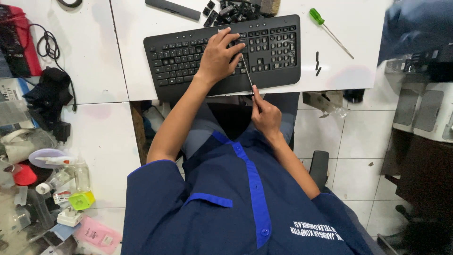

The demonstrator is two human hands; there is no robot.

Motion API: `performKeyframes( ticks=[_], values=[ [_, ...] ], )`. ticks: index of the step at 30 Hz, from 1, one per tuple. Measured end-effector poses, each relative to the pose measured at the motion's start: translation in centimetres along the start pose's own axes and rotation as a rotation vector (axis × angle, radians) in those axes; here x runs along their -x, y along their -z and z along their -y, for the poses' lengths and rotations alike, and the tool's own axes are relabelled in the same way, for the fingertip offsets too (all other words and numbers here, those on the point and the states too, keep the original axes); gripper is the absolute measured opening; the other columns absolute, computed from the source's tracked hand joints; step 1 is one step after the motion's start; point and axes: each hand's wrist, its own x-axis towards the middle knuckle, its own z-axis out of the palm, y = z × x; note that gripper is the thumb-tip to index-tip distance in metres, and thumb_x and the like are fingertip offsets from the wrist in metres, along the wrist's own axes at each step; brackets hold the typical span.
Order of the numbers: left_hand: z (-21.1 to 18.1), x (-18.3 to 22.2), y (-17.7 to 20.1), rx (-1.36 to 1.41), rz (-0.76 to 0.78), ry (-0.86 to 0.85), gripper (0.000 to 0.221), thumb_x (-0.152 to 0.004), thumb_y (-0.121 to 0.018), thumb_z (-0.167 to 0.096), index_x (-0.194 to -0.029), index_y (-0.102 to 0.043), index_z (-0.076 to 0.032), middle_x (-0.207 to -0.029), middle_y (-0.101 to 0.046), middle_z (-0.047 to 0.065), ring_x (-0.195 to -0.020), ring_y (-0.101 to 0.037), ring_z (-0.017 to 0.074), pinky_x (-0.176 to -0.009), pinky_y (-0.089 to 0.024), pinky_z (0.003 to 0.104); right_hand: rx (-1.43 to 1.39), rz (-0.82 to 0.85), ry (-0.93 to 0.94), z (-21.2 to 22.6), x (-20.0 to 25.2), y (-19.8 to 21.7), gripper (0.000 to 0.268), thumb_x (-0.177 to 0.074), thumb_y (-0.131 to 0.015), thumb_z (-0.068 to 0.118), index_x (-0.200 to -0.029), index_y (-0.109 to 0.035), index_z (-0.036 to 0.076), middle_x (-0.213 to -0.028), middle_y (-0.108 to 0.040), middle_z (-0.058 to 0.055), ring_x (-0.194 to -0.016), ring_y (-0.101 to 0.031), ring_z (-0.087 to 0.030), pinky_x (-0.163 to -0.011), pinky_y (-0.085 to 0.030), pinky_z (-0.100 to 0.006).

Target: Removing individual keys from a computer keyboard using a thin prying tool

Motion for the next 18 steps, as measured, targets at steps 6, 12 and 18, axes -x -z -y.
performKeyframes(
  ticks=[6, 12, 18],
  values=[
    [-0.6, 0.0, -1.4, -0.203, 0.112, -0.038, 0.042, -0.109, -0.094, -0.027, -0.146, -0.083, -0.012, -0.149, -0.077, 0.014, -0.147, -0.067, 0.042, -0.116, -0.061, 0.053, -0.053, -0.137, 0.101, -1.1, 0.8, -3.5, 0.053, -0.123, -0.074, 0.008, -0.174, -0.068, 0.02, -0.07, -0.056, 0.002, -0.057, -0.04, -0.014, -0.053, -0.04, -0.037],
    [-1.6, -1.2, -1.3, -0.29, 0.171, -0.046, 0.025, -0.099, -0.09, -0.011, -0.123, -0.084, -0.007, -0.132, -0.079, 0.016, -0.139, -0.069, 0.0447, -0.104, -0.069, 0.049, -0.017, -0.174, 0.163, -2.1, 1.4, -5.8, 0.064, -0.119, -0.072, -0.001, -0.179, -0.061, 0.015, -0.068, -0.053, -0.001, -0.053, -0.04, -0.014, -0.051, -0.037, -0.038],
    [-0.7, -2.1, -1.0, -0.248, 0.092, -0.059, 0.015, -0.1, -0.082, -0.003, -0.098, -0.091, -0.016, -0.104, -0.081, 0.007, -0.105, -0.073, 0.0311, -0.085, -0.068, 0.044, -0.096, -0.16, 0.133, -0.6, 1.2, -3.2, 0.055, -0.121, -0.074, 0.002, -0.174, -0.068, 0.013, -0.07, -0.055, 0.002, -0.058, -0.041, -0.011, -0.056, -0.039, -0.034]
  ],
)
